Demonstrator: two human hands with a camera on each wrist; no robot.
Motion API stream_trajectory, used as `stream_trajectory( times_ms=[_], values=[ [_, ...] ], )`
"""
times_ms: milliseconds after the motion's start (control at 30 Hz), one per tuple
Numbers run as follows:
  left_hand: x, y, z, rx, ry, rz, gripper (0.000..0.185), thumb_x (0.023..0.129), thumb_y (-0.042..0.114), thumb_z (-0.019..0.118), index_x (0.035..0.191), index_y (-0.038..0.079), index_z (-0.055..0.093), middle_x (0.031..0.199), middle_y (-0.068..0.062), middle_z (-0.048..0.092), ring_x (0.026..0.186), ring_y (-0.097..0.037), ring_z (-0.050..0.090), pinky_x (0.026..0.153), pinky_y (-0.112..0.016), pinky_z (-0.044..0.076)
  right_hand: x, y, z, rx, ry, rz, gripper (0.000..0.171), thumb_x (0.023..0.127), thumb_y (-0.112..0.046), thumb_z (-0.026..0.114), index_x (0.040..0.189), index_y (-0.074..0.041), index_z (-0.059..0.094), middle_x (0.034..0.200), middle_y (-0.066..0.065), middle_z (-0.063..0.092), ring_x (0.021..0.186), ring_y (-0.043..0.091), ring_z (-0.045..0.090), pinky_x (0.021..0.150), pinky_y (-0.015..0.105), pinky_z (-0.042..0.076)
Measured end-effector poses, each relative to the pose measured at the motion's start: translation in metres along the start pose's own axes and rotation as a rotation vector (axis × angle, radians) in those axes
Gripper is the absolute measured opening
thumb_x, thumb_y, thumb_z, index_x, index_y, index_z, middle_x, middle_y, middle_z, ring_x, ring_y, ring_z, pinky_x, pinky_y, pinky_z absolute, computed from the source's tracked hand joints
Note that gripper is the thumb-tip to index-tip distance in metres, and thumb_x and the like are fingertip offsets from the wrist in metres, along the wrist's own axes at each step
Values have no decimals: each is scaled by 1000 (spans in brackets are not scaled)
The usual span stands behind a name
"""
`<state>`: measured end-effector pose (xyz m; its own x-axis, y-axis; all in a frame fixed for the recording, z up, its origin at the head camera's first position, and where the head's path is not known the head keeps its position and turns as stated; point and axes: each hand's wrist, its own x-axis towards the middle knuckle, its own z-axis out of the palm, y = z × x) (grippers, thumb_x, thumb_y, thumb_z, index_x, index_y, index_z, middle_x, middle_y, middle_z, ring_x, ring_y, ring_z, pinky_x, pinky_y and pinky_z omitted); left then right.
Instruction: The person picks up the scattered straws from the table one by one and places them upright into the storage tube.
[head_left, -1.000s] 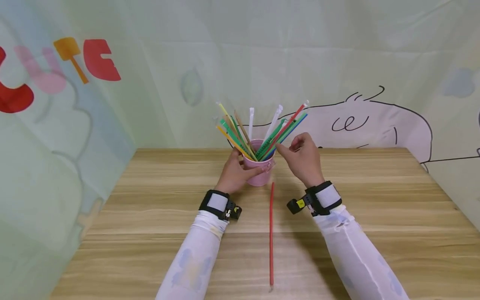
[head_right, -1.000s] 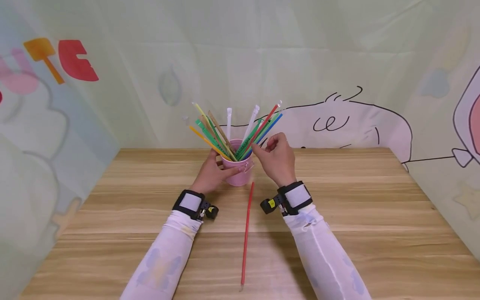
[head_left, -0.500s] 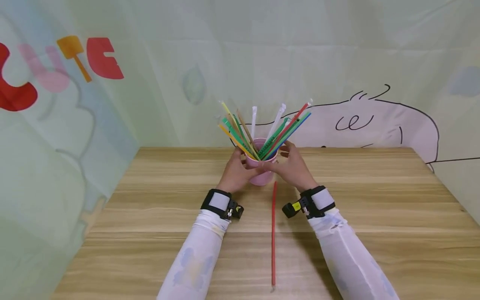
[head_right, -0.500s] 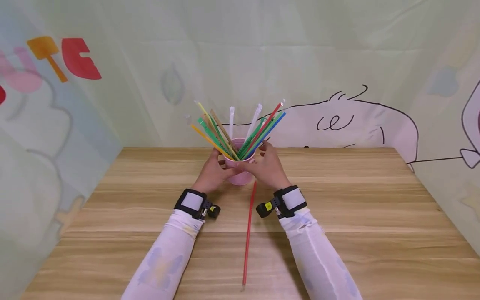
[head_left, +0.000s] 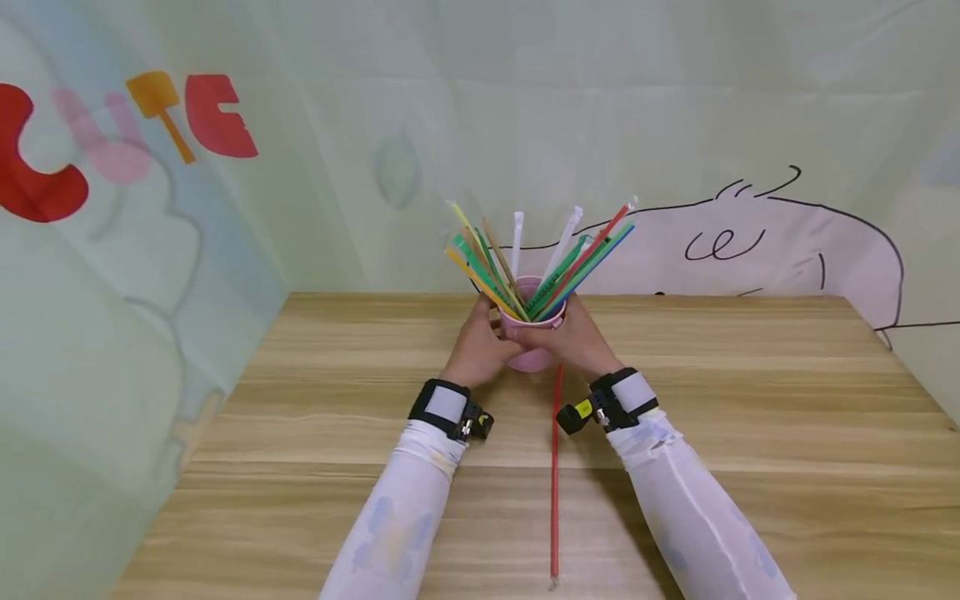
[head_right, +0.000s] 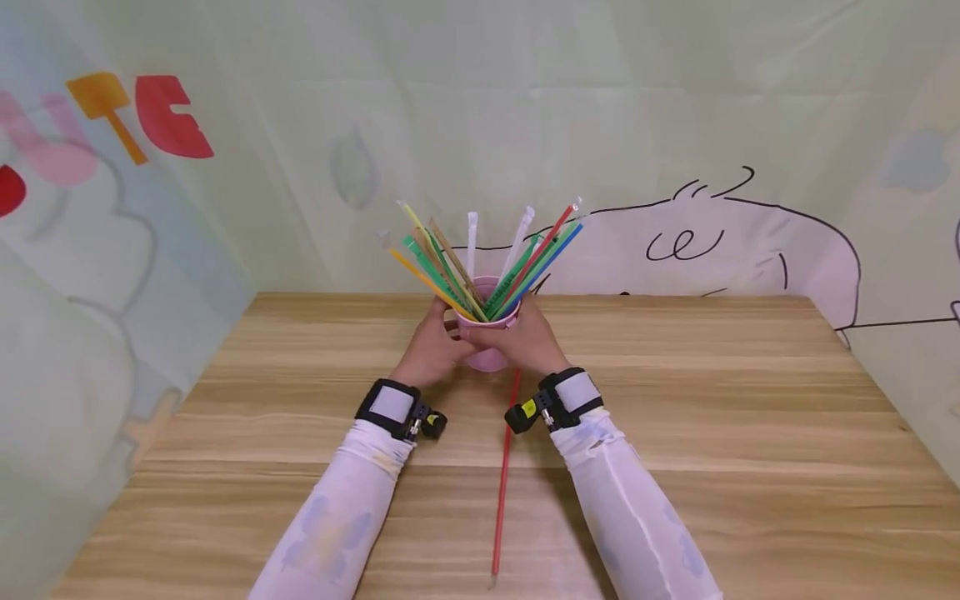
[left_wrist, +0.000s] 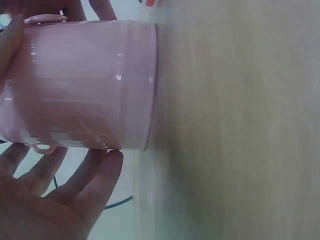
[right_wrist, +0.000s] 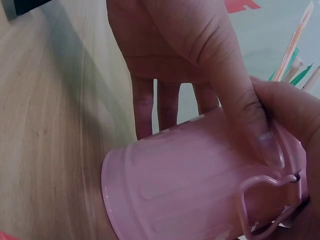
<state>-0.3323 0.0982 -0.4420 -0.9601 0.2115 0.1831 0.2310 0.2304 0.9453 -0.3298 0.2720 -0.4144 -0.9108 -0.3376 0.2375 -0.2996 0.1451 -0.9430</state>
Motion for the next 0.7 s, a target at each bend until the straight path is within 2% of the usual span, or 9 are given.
stream_trajectory(
  times_ms=[233, 333, 533, 700],
  values=[
    [2, -4, 1, 15, -5, 22, 85, 84, 20, 85, 154, 19, 36, 151, -9, 49, 128, -34, 62, 95, -38, 60, 3, 3, 1, 14, -31, -19, 62, 89, -6, 80, 145, -12, 53, 131, 14, 69, 113, 26, 73, 105, 36, 54],
    [1, -3, -1, 50, -13, 24, 85, 86, 21, 84, 155, 18, 36, 152, -10, 48, 129, -34, 61, 96, -38, 60, 3, 3, 3, 25, -41, -22, 60, 90, -6, 79, 143, -11, 53, 126, 16, 71, 108, 26, 75, 102, 34, 56],
    [-2, 1, -3, 93, -56, 23, 86, 88, 22, 83, 157, 13, 32, 155, -14, 42, 135, -35, 56, 103, -42, 57, 7, 7, 0, -48, -3, -35, 65, 86, -11, 84, 144, -14, 55, 133, 11, 68, 120, 23, 67, 109, 40, 50],
    [-9, 3, -6, 193, -33, -13, 101, 84, 36, 86, 160, 9, 26, 156, -16, 41, 137, -38, 50, 111, -49, 49, 5, 8, -5, -93, 7, -4, 73, 83, -12, 85, 148, -16, 52, 136, 9, 66, 123, 24, 63, 109, 44, 50]
  ],
)
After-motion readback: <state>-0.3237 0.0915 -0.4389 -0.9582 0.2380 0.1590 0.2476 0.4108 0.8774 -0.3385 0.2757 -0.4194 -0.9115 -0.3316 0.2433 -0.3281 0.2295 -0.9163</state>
